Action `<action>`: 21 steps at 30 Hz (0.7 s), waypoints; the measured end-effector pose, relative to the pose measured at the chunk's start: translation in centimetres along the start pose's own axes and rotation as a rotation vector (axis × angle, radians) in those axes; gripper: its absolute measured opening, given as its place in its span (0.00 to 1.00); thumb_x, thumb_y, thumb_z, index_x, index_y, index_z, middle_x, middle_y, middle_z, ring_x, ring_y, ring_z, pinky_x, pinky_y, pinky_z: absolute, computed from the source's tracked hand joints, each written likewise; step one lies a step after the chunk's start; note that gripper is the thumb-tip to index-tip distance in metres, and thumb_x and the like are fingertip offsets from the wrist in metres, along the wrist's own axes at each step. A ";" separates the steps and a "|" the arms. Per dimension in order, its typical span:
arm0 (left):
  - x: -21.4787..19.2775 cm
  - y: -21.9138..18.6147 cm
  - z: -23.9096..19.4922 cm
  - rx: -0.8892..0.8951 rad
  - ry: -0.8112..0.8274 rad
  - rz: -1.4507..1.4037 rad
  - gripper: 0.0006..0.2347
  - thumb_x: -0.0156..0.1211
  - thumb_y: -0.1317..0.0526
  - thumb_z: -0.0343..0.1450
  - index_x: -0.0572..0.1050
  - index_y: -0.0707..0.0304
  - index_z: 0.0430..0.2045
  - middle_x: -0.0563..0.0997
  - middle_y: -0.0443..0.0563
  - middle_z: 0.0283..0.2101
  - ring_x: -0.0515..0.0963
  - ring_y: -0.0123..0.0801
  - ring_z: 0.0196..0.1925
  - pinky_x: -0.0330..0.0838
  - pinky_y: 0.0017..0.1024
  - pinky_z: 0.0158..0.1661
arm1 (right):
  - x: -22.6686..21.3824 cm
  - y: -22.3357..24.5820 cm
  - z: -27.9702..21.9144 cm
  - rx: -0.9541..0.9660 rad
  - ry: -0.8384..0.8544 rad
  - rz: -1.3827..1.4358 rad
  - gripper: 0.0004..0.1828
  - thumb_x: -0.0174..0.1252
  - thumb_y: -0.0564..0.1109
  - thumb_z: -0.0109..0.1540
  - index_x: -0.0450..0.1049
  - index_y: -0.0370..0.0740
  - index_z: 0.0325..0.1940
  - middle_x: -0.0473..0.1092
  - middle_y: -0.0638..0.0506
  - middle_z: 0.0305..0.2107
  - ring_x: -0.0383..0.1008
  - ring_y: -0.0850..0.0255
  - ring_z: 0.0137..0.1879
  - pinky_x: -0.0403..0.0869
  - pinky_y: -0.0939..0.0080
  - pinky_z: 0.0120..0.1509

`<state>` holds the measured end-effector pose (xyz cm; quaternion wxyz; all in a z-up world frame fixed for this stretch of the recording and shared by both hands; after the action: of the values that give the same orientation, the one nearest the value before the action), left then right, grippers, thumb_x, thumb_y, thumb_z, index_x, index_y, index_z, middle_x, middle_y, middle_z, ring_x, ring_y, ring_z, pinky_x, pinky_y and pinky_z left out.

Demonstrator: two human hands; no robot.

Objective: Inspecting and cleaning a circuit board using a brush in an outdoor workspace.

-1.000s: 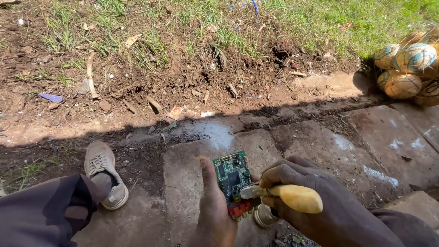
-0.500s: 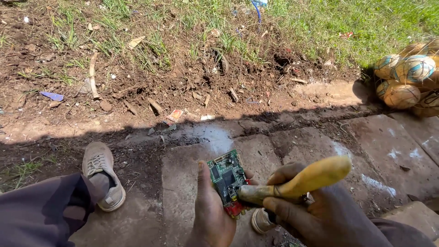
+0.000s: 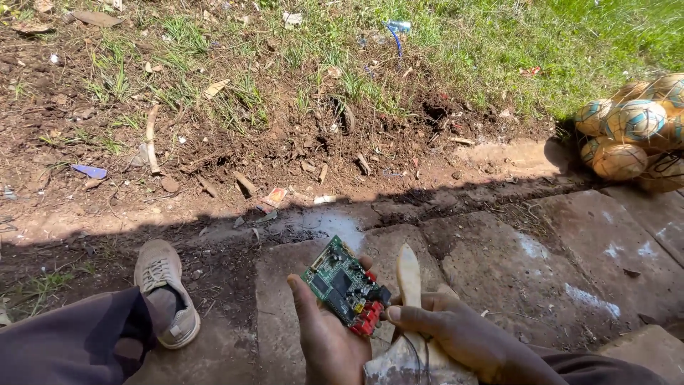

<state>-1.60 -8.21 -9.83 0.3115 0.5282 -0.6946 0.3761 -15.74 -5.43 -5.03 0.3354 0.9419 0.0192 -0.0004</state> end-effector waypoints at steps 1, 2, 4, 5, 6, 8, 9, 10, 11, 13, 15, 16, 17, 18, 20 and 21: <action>0.0 0.6 0.1 -0.041 0.010 -0.003 0.41 0.35 0.30 0.73 0.75 0.71 0.62 0.85 0.75 0.49 0.80 0.55 0.38 0.72 0.46 0.34 | 0.6 0.3 -0.2 -0.002 0.021 0.021 0.16 0.67 0.43 0.66 0.82 0.22 0.44 0.79 0.35 0.26 0.75 0.53 0.23 0.74 0.58 0.27; -0.2 0.5 0.2 -0.043 0.016 -0.001 0.41 0.35 0.30 0.73 0.75 0.71 0.62 0.85 0.75 0.49 0.80 0.55 0.38 0.72 0.46 0.34 | 0.4 0.4 0.2 -0.007 0.019 0.023 0.16 0.67 0.43 0.66 0.82 0.22 0.44 0.79 0.35 0.26 0.75 0.53 0.23 0.74 0.58 0.27; -0.6 1.4 0.2 -0.161 0.046 0.089 0.42 0.34 0.30 0.70 0.75 0.65 0.67 0.85 0.71 0.54 0.81 0.58 0.47 0.73 0.51 0.42 | 0.2 1.0 1.0 -0.078 0.019 -0.123 0.18 0.67 0.46 0.66 0.84 0.22 0.42 0.80 0.38 0.24 0.72 0.58 0.21 0.67 0.63 0.24; -0.1 1.1 -0.2 -0.163 0.048 0.090 0.42 0.34 0.30 0.70 0.75 0.65 0.67 0.85 0.71 0.54 0.81 0.58 0.47 0.73 0.51 0.42 | 0.0 1.5 0.8 -0.080 0.016 -0.122 0.18 0.67 0.46 0.66 0.84 0.22 0.42 0.80 0.38 0.24 0.72 0.58 0.21 0.67 0.63 0.24; 0.4 0.9 -0.5 -0.169 0.037 0.055 0.41 0.35 0.32 0.71 0.75 0.67 0.66 0.83 0.74 0.54 0.79 0.60 0.49 0.72 0.52 0.44 | -0.3 1.7 0.6 -0.051 -0.009 -0.209 0.19 0.67 0.49 0.66 0.83 0.25 0.44 0.78 0.41 0.25 0.70 0.58 0.22 0.68 0.62 0.27; 2.0 -0.2 -1.8 -0.174 0.028 0.020 0.40 0.35 0.33 0.71 0.74 0.69 0.66 0.82 0.77 0.54 0.78 0.62 0.51 0.70 0.54 0.46 | -1.1 2.5 0.1 -0.025 -0.035 -0.296 0.20 0.67 0.53 0.65 0.82 0.29 0.45 0.76 0.44 0.27 0.69 0.58 0.24 0.69 0.62 0.30; 3.1 -0.8 -2.9 -0.214 0.029 0.030 0.43 0.34 0.32 0.71 0.73 0.75 0.66 0.81 0.79 0.55 0.77 0.64 0.53 0.69 0.55 0.50 | -1.2 3.7 -0.2 -0.097 -0.025 -0.464 0.20 0.66 0.56 0.64 0.84 0.34 0.42 0.75 0.48 0.25 0.68 0.61 0.25 0.64 0.62 0.31; 4.2 -1.3 -4.0 -0.255 0.030 0.040 0.46 0.32 0.31 0.70 0.71 0.82 0.66 0.79 0.82 0.56 0.76 0.67 0.56 0.68 0.56 0.54 | -1.3 4.8 -0.6 -0.169 -0.016 -0.631 0.20 0.66 0.59 0.63 0.86 0.38 0.40 0.74 0.52 0.24 0.67 0.64 0.26 0.60 0.63 0.33; 4.2 -1.7 -3.9 -0.257 0.030 0.041 0.46 0.32 0.31 0.70 0.71 0.82 0.66 0.79 0.82 0.56 0.76 0.67 0.56 0.68 0.56 0.54 | -1.9 5.1 -0.9 -0.168 -0.017 -0.629 0.20 0.66 0.59 0.63 0.86 0.38 0.40 0.74 0.52 0.24 0.67 0.64 0.26 0.60 0.63 0.33; 3.8 -1.0 -4.2 -0.426 0.009 0.176 0.32 0.46 0.35 0.68 0.75 0.63 0.54 0.85 0.70 0.61 0.81 0.61 0.57 0.72 0.62 0.48 | -2.7 5.8 -1.6 -0.209 0.015 -0.740 0.24 0.66 0.58 0.60 0.87 0.39 0.50 0.83 0.51 0.33 0.76 0.62 0.33 0.72 0.64 0.37; 3.5 -0.1 -4.6 -0.512 0.021 0.260 0.39 0.44 0.34 0.66 0.77 0.73 0.57 0.84 0.77 0.58 0.81 0.70 0.53 0.74 0.64 0.50 | -3.0 6.0 -2.1 -0.243 0.017 -0.775 0.22 0.66 0.59 0.60 0.88 0.39 0.45 0.81 0.53 0.31 0.76 0.64 0.32 0.72 0.64 0.37; 3.2 0.6 -4.9 -0.590 0.031 0.345 0.45 0.43 0.33 0.65 0.80 0.83 0.60 0.84 0.84 0.54 0.81 0.78 0.50 0.75 0.67 0.51 | -2.9 6.4 -2.4 -0.281 0.026 -0.810 0.21 0.67 0.59 0.61 0.89 0.39 0.41 0.80 0.54 0.29 0.75 0.66 0.32 0.72 0.65 0.37; 2.8 0.7 -4.7 -0.591 0.030 0.344 0.45 0.43 0.33 0.65 0.80 0.83 0.60 0.84 0.84 0.54 0.81 0.78 0.50 0.75 0.67 0.51 | -2.8 6.5 -2.6 -0.279 0.025 -0.811 0.21 0.67 0.59 0.61 0.89 0.39 0.41 0.80 0.54 0.29 0.75 0.66 0.32 0.72 0.65 0.37; 2.7 0.9 -4.6 -0.604 0.065 0.360 0.45 0.44 0.32 0.64 0.79 0.79 0.61 0.84 0.81 0.55 0.82 0.76 0.50 0.76 0.66 0.49 | -2.9 6.4 -2.8 -0.247 0.006 -0.856 0.20 0.67 0.60 0.62 0.88 0.40 0.40 0.79 0.55 0.28 0.73 0.65 0.31 0.70 0.64 0.37; 2.2 1.3 -4.5 -0.636 0.129 0.392 0.45 0.44 0.31 0.62 0.77 0.72 0.63 0.85 0.76 0.57 0.83 0.71 0.50 0.78 0.65 0.44 | -3.0 6.1 -3.2 -0.173 -0.029 -0.942 0.19 0.67 0.60 0.63 0.87 0.43 0.39 0.78 0.55 0.27 0.71 0.65 0.29 0.67 0.63 0.35; 2.1 1.5 -4.3 -0.652 0.164 0.410 0.45 0.45 0.30 0.61 0.76 0.68 0.64 0.85 0.73 0.58 0.84 0.69 0.50 0.79 0.65 0.42 | -3.2 6.1 -3.4 -0.139 -0.050 -0.983 0.19 0.67 0.61 0.64 0.87 0.44 0.38 0.77 0.56 0.26 0.69 0.65 0.28 0.65 0.62 0.35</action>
<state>-3.40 -5.34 -6.06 0.4359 0.2199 -0.8415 0.2313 -18.74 -8.09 1.50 0.3581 0.7964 0.4530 -0.1797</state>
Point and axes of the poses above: each hand's wrist, its own z-axis towards the middle knuckle, its own x-axis out of the palm, y = z × x, the point moved 9 cm from there along z, towards the middle knuckle
